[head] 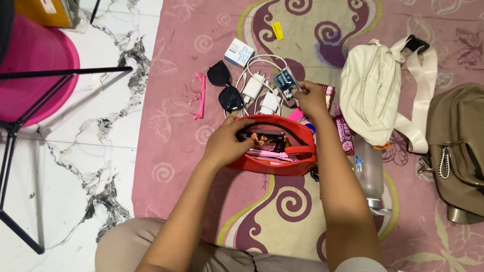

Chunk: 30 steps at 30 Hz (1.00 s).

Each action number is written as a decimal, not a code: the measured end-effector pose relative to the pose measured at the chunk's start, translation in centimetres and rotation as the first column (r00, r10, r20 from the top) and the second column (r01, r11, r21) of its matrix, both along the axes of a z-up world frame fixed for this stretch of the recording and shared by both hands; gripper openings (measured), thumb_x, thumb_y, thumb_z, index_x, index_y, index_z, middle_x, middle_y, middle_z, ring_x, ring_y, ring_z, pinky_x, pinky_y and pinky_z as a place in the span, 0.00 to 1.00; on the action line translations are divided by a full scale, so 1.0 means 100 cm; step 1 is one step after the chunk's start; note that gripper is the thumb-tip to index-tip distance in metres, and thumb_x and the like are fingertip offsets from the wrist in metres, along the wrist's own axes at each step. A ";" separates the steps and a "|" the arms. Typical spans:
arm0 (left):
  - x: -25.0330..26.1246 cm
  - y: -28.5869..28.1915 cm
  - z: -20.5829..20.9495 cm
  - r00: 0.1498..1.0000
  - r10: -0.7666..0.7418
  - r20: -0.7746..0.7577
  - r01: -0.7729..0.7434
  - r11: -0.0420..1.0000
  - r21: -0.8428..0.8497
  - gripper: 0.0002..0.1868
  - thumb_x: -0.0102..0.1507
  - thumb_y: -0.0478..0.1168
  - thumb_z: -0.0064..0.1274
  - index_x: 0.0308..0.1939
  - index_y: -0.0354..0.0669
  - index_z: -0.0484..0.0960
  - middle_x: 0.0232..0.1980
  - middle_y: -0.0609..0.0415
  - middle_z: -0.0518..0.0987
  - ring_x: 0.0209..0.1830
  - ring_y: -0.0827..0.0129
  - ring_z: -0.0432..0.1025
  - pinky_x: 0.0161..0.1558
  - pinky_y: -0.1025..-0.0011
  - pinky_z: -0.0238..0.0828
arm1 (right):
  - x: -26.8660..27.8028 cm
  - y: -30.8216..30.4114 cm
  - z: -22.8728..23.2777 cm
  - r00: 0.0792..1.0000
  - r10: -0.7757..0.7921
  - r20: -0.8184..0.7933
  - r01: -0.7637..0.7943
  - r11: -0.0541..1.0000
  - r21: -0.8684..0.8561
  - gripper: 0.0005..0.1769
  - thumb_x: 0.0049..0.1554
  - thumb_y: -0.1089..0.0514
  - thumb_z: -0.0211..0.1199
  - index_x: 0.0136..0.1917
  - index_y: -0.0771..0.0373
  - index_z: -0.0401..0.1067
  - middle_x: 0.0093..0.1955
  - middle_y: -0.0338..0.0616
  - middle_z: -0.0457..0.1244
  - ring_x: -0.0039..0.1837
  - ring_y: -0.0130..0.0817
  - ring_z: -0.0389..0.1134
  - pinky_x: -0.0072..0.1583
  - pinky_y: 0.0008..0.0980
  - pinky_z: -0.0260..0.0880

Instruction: The person sits on the floor and packs various small items into a red cosmetic bag. They place sunglasses, a hair clip, a toothbrush, a small box, a charger, and other personal items into the bag one by one, then zip it closed.

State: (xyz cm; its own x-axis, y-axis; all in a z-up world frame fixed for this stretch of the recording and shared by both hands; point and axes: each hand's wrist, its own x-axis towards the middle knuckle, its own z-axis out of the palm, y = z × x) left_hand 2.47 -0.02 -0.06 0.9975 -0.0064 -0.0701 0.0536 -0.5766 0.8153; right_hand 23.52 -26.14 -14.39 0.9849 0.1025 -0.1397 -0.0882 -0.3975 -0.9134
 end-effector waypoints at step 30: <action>-0.052 -0.004 0.015 0.941 -0.061 0.332 0.074 0.997 -0.028 0.36 0.47 0.39 0.62 0.62 0.49 0.81 0.53 0.51 0.77 0.53 0.56 0.75 0.53 0.62 0.73 | -0.170 0.000 0.261 0.968 -0.032 0.247 -0.186 0.566 0.803 0.08 0.56 0.69 0.71 0.50 0.65 0.77 0.47 0.44 0.71 0.49 0.33 0.74 0.51 0.34 0.76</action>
